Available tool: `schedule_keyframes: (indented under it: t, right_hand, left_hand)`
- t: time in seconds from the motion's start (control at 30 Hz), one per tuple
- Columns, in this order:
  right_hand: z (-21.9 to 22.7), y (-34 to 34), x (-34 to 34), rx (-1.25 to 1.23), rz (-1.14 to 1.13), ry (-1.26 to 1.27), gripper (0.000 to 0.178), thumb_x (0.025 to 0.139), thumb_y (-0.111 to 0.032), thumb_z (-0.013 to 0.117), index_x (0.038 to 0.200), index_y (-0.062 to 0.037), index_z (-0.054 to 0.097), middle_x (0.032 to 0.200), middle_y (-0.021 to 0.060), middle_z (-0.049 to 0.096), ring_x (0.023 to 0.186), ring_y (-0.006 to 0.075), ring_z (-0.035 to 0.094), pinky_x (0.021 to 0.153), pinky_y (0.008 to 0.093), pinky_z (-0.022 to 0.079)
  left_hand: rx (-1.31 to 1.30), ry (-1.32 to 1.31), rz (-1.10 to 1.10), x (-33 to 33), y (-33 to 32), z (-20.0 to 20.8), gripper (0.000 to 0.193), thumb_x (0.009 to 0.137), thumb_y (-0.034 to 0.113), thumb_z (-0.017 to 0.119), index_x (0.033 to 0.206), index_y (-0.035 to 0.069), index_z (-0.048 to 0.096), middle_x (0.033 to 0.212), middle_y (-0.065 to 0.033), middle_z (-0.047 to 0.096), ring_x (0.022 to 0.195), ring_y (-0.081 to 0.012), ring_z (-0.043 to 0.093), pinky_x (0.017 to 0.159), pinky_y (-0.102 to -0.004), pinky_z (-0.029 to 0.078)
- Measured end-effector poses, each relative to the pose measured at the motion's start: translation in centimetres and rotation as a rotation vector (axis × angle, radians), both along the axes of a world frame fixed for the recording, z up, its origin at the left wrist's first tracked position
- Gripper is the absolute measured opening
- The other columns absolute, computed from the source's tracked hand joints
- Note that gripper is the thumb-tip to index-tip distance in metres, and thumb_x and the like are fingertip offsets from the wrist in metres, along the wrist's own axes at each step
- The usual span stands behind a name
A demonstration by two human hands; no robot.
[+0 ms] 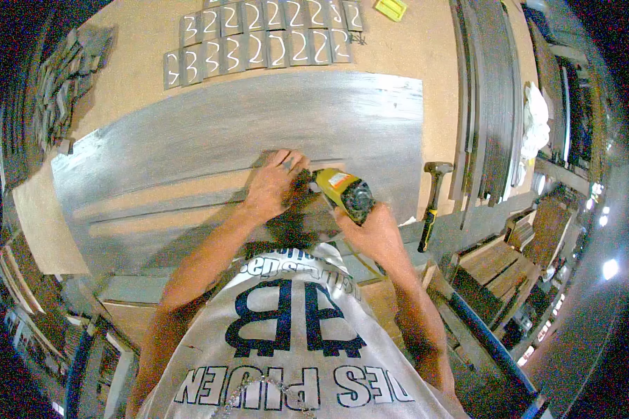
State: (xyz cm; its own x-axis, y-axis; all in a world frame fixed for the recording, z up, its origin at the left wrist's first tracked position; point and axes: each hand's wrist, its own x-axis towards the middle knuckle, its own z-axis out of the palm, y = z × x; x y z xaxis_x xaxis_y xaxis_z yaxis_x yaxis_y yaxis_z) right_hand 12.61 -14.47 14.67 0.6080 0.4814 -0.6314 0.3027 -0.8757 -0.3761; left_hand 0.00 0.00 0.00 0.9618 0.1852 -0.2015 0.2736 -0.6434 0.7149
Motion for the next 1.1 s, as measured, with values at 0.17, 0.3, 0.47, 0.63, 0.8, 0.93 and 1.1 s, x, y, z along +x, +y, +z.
schedule_keyframes:
  t: [0.17, 0.3, 0.47, 0.63, 0.8, 0.93, 1.1]
  right_hand:
    - [-0.5, -1.1, -0.1, 0.008, -0.035, 0.021, 0.04, 0.082, -0.03, 0.072, 0.087, 0.0087, 0.066, 0.071, 0.0251, 0.067, 0.069, 0.0367, 0.071, 0.064, 0.0437, 0.055]
    - [-0.9, -1.0, -0.4, -0.028, 0.001, 0.002, 0.038, 0.081, -0.029, 0.073, 0.087, 0.0078, 0.066, 0.071, 0.0259, 0.066, 0.07, 0.0384, 0.07, 0.064, 0.0436, 0.055]
    - [-1.3, -0.6, -0.7, 0.005, 0.103, -0.015, 0.038, 0.08, -0.028, 0.072, 0.093, 0.007, 0.066, 0.071, 0.0261, 0.066, 0.073, 0.0438, 0.069, 0.066, 0.048, 0.054]
    - [-2.7, -3.5, 3.0, -0.06, -0.046, -0.173, 0.05, 0.081, -0.027, 0.072, 0.117, 0.0055, 0.059, 0.076, 0.0264, 0.067, 0.076, 0.0445, 0.068, 0.068, 0.0517, 0.054]
    - [-7.6, -3.3, 5.6, -0.133, 0.047, -0.529, 0.044, 0.084, -0.022, 0.067, 0.122, -0.0005, 0.058, 0.105, 0.0267, 0.063, 0.092, 0.0438, 0.064, 0.08, 0.051, 0.053]
    - [-7.8, -1.0, 8.3, 0.069, 0.192, -0.702, 0.043, 0.087, -0.021, 0.066, 0.123, -0.0002, 0.057, 0.107, 0.0249, 0.06, 0.097, 0.0428, 0.061, 0.086, 0.0477, 0.051]
    - [-13.6, 9.6, 14.2, 0.523, 0.052, -0.57, 0.052, 0.085, -0.022, 0.073, 0.129, -0.0021, 0.054, 0.113, 0.0216, 0.062, 0.104, 0.0403, 0.06, 0.087, 0.0469, 0.051]
  left_hand:
    - [0.114, -0.142, 0.002, 0.3, -0.7, -0.6, 0.056, 0.078, 0.01, 0.068, 0.13, -0.005, 0.055, 0.13, -0.012, 0.052, 0.126, -0.0292, 0.045, 0.106, -0.036, 0.043]
    - [0.072, -0.141, -0.004, 0.1, 0.0, 0.1, 0.057, 0.077, 0.009, 0.069, 0.13, -0.005, 0.055, 0.13, -0.012, 0.052, 0.126, -0.0294, 0.045, 0.106, -0.0358, 0.042]
    - [0.088, -0.095, 0.016, -0.3, 0.2, -0.4, 0.051, 0.08, 0.017, 0.07, 0.125, -0.003, 0.057, 0.128, -0.0115, 0.053, 0.125, -0.0293, 0.045, 0.105, -0.0396, 0.04]
    - [0.24, -0.103, 0.039, 0.0, 1.0, 0.6, 0.047, 0.086, 0.024, 0.068, 0.125, 0.0, 0.057, 0.123, -0.012, 0.054, 0.118, -0.0306, 0.046, 0.101, -0.0444, 0.037]
    - [0.266, -0.063, 0.08, -0.4, 1.9, -0.1, 0.047, 0.089, 0.029, 0.066, 0.126, 0.002, 0.056, 0.123, -0.0128, 0.053, 0.116, -0.0312, 0.046, 0.1, -0.0466, 0.035]
    - [0.33, -0.022, 0.083, -0.9, 1.6, -0.4, 0.052, 0.09, 0.035, 0.064, 0.13, 0.002, 0.056, 0.125, -0.0134, 0.052, 0.117, -0.0332, 0.045, 0.101, -0.0486, 0.035]
    - [0.342, -0.104, 0.223, -0.4, 1.1, 0.8, 0.051, 0.088, 0.028, 0.067, 0.129, 0.001, 0.053, 0.125, -0.0159, 0.05, 0.115, -0.0362, 0.045, 0.099, -0.0514, 0.037]
